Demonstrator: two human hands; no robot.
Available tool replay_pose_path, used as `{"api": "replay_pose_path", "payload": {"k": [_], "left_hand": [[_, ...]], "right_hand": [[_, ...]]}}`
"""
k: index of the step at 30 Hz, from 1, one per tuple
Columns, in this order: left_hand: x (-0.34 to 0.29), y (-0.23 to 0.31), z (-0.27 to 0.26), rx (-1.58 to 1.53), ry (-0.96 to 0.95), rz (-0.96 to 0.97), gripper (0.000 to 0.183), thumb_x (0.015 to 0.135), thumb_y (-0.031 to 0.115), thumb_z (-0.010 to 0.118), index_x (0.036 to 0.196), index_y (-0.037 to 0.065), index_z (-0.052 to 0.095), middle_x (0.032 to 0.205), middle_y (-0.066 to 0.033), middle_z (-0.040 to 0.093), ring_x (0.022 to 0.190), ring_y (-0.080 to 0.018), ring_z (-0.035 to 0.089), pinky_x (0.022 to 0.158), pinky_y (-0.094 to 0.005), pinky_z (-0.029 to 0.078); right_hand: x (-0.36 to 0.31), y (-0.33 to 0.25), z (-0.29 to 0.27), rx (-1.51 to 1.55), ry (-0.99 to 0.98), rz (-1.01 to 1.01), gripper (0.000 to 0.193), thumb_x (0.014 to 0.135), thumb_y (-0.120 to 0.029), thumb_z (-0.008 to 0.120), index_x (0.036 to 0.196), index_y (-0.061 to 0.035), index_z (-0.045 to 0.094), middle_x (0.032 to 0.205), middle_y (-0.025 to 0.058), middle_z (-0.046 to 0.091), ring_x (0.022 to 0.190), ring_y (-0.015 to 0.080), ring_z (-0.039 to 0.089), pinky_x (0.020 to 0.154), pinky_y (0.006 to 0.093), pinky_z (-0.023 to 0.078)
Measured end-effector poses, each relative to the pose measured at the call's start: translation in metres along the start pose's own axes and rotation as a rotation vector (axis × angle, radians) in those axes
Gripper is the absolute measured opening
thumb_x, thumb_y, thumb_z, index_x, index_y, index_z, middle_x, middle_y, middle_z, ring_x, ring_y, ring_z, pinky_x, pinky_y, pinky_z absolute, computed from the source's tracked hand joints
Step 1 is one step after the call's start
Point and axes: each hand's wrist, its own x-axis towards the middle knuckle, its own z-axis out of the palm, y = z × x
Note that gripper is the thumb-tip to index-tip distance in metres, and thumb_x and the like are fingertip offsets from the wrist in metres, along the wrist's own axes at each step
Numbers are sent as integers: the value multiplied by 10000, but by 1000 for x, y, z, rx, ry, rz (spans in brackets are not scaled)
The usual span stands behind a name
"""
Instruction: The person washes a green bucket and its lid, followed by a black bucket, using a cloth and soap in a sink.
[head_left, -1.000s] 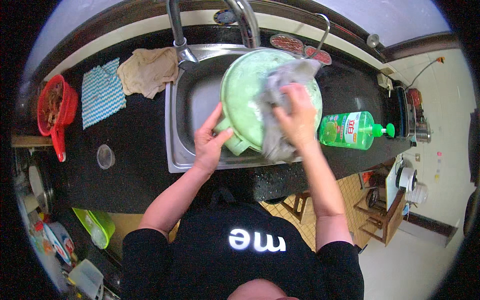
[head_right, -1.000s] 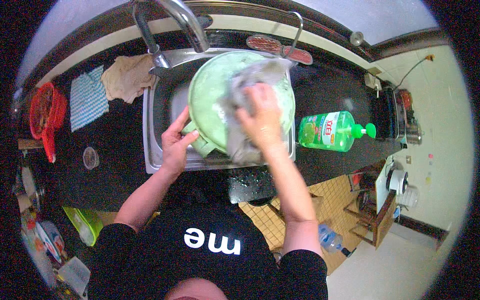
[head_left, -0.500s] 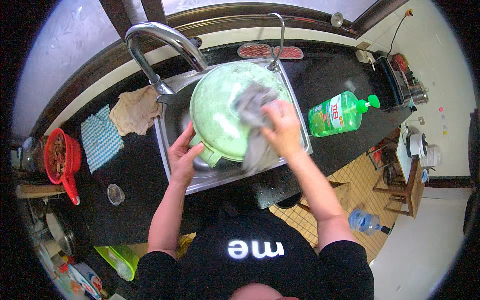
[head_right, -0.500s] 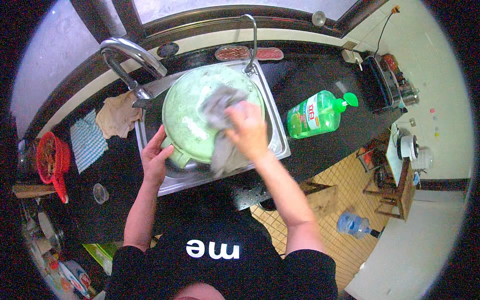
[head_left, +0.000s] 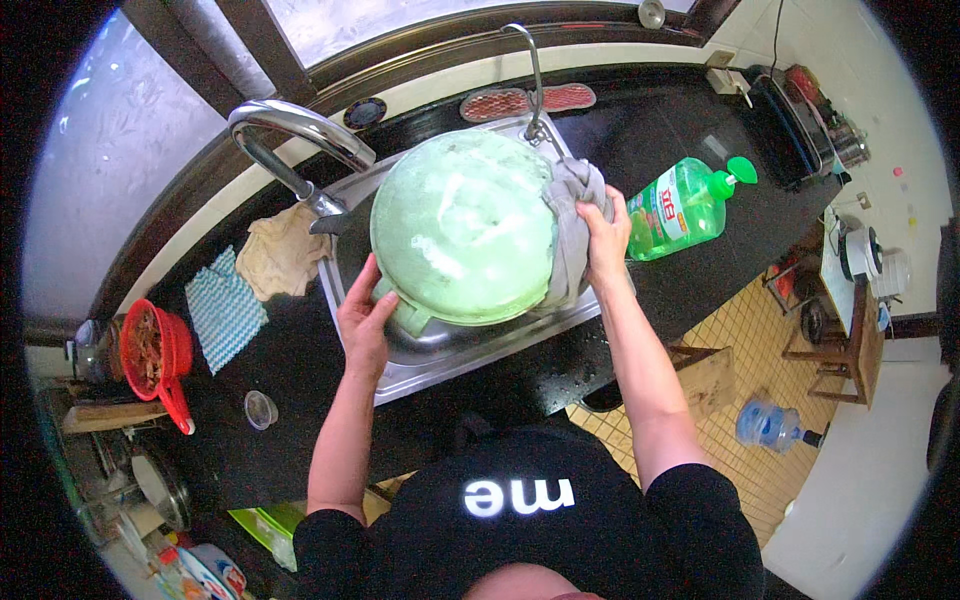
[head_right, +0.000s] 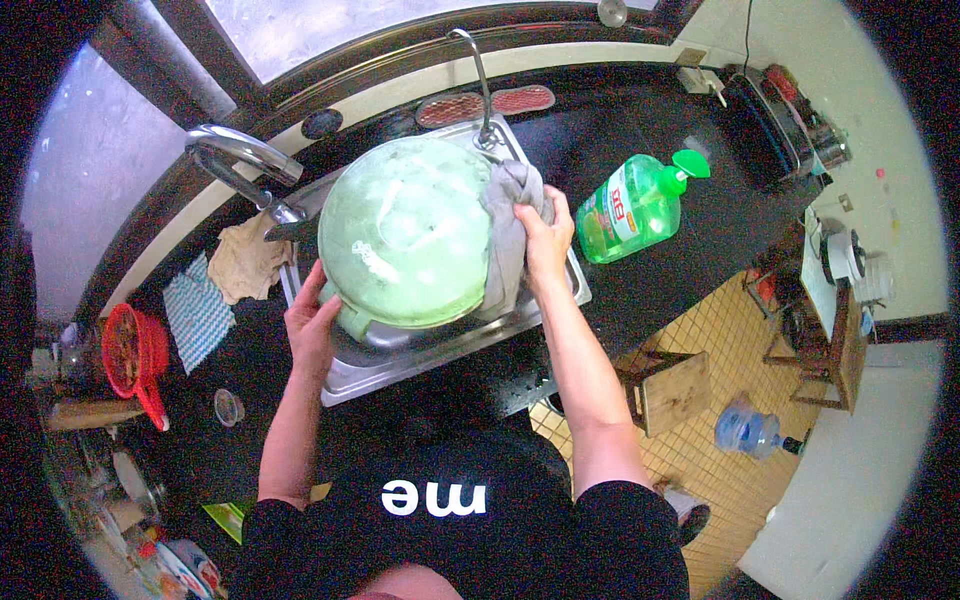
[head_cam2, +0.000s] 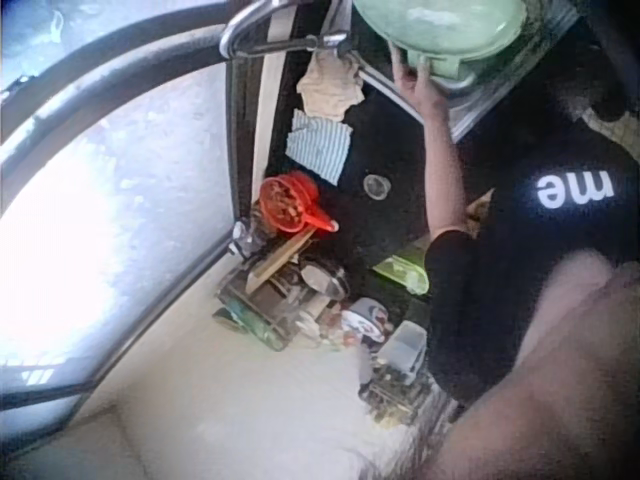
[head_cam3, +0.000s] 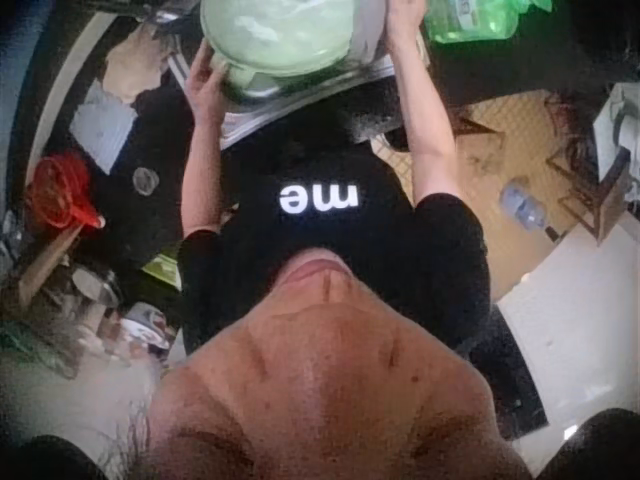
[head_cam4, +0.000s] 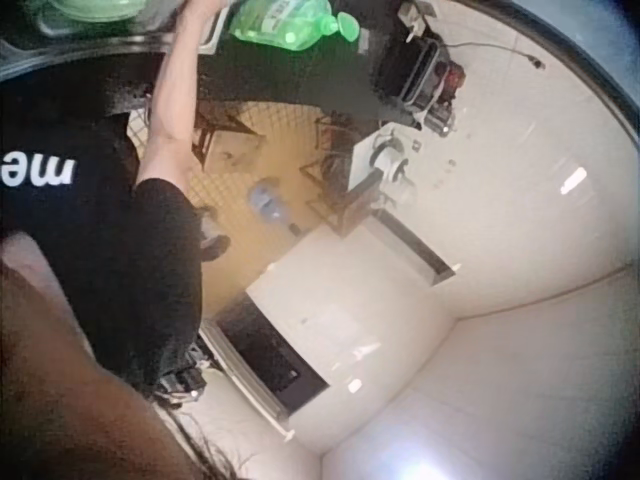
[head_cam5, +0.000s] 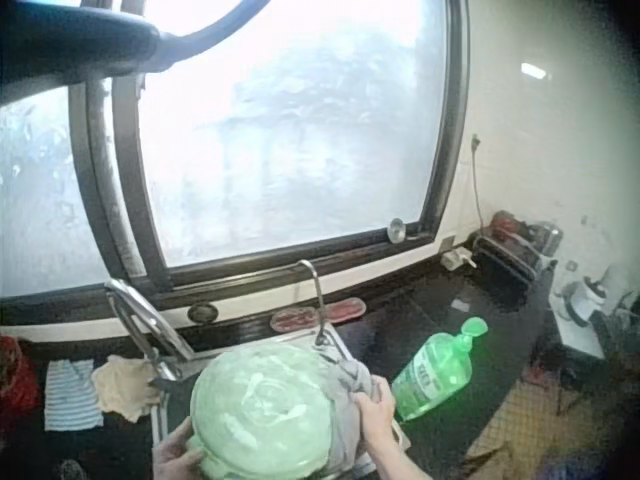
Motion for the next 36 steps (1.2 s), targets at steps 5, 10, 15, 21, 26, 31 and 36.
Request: {"api": "replay_pose_path", "payload": {"k": [5, 10, 15, 21, 26, 31, 36], "left_hand": [[16, 20, -3, 798, -20, 352, 523, 789, 28, 574, 1292, 57, 436, 1376, -140, 368, 1280, -253, 333, 1052, -372, 258], [-12, 35, 98, 1390, -463, 739, 599, 719, 232, 674, 1267, 129, 455, 1375, -154, 339, 1317, -322, 248, 1052, -512, 174], [6, 6, 139, 1665, -448, 803, 705, 686, 250, 680, 1324, 215, 384, 1411, -209, 237, 1302, -389, 229, 994, -604, 185], [6, 10, 144, 1703, -533, 762, 638, 707, 159, 605, 1311, 223, 408, 1396, -268, 215, 1294, -396, 238, 958, -613, 242], [4, 17, 144, 1747, -585, 889, 609, 675, 145, 600, 1265, 206, 463, 1406, -230, 231, 1256, -380, 314, 910, -577, 331], [8, 30, 150, 1834, -702, 897, 559, 658, 170, 619, 1203, 199, 497, 1424, -164, 242, 1242, -346, 345, 891, -560, 360], [17, 39, 158, 1910, -755, 915, 585, 640, 200, 638, 1204, 196, 485, 1434, -141, 232, 1245, -336, 338, 898, -535, 365]], "right_hand": [[-61, 1, -18, 275, -44, 222, 488, 698, -68, 575, 1175, -50, 474, 1082, 80, 569, 983, 194, 550, 875, 320, 429], [-72, 12, -29, 678, -2, 331, 488, 743, -138, 571, 1215, -63, 470, 1166, 88, 549, 1064, 248, 531, 941, 392, 417], [-73, -1, -40, 639, -28, 265, 474, 744, -109, 545, 1211, -55, 479, 1169, 91, 547, 1071, 240, 527, 946, 379, 411], [-77, 7, -51, 611, -54, 310, 386, 725, -78, 537, 1109, -49, 507, 1063, 86, 572, 964, 220, 556, 850, 355, 448], [-63, 0, -49, 646, -195, 357, 433, 691, -37, 550, 1119, -43, 486, 1034, 94, 582, 944, 215, 575, 833, 338, 468], [-42, 2, -56, 667, -360, 420, 501, 668, -23, 539, 1163, -64, 468, 1069, 99, 568, 971, 229, 567, 844, 350, 471], [-27, 0, -63, 667, -619, 502, 671, 608, -40, 519, 1270, -83, 415, 1156, 118, 525, 1028, 238, 545, 894, 364, 455]]}}
